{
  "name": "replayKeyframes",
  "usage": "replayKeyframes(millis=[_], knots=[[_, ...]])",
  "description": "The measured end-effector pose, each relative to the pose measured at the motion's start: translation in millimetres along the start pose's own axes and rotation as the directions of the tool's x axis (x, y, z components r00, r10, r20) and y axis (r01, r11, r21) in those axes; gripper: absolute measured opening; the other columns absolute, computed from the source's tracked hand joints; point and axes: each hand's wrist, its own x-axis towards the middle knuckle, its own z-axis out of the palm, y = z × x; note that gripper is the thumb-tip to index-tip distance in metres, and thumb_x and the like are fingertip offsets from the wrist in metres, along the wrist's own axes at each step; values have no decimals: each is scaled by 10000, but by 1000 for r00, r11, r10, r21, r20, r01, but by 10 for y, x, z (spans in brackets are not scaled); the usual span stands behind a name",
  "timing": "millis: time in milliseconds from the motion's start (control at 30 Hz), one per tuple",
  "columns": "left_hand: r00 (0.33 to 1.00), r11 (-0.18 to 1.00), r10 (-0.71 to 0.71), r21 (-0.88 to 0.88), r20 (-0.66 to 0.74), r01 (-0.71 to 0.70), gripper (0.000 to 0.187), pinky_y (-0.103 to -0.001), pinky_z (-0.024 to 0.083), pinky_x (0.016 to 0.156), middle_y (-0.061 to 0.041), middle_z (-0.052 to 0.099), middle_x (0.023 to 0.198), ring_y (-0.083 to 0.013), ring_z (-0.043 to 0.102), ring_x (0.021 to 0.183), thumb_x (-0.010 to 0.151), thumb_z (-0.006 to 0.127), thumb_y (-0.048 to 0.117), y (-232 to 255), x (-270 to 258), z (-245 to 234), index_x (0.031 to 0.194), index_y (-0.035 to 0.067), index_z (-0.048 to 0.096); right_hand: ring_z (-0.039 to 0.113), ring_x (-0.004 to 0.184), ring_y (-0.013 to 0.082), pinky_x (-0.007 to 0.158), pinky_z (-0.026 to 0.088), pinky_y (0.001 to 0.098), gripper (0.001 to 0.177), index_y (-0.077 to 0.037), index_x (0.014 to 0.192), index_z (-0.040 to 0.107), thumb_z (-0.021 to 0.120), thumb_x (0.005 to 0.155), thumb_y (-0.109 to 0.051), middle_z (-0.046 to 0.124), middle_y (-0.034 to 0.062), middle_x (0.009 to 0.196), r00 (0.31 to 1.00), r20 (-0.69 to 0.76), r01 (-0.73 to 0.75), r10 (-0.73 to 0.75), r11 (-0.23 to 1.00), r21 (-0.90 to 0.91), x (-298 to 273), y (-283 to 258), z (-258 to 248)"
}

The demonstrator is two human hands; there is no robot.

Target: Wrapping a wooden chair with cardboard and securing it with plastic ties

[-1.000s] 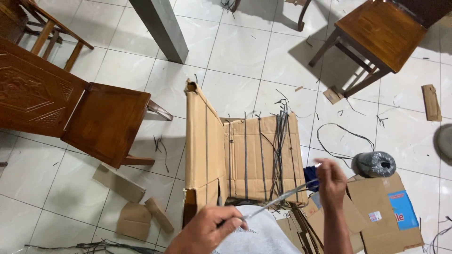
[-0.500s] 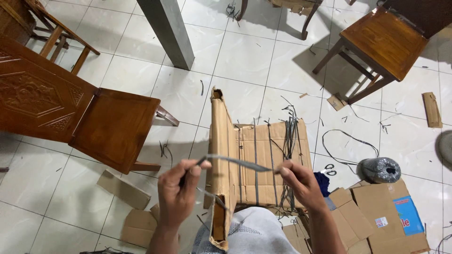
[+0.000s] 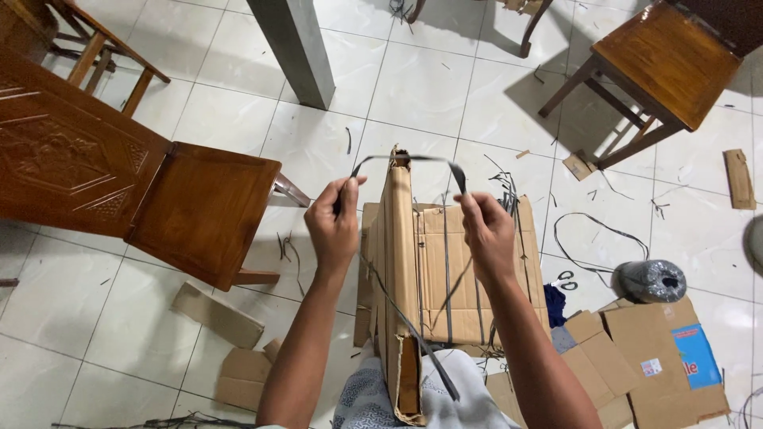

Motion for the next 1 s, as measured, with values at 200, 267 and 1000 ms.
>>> replayKeyframes(millis=[200,267,1000], knots=[[998,993,-41,107,-53,47,239,-403,594,785,-178,782,927,-292,761,899,1064,587,167,-236,327,347,1019,40,784,398,561,35,485,322,180,173,-32,1006,715,620,1048,-170,443,-36,634,998,-49,-31,29,999,-43,546,321,216],[988,972,-139,183,-70,150,225,-413,590,819,-125,788,919,-296,757,936,1047,607,231,-588,342,439,1011,120,799,406,571,52,505,320,195,186,-44,1000,730,631,1045,-195,451,-32,628,995,-78,-68,61,993,-92,680,635,222],[581,523,-811,350,-76,777,394,-397,563,902,-8,785,924,-253,723,973,856,673,556,-2749,-508,592,1076,259,807,687,863,341,794,535,427,328,-239,995,829,685,885,-511,704,145,765,875,-188,-479,445,746,-463,332,2313,-67]])
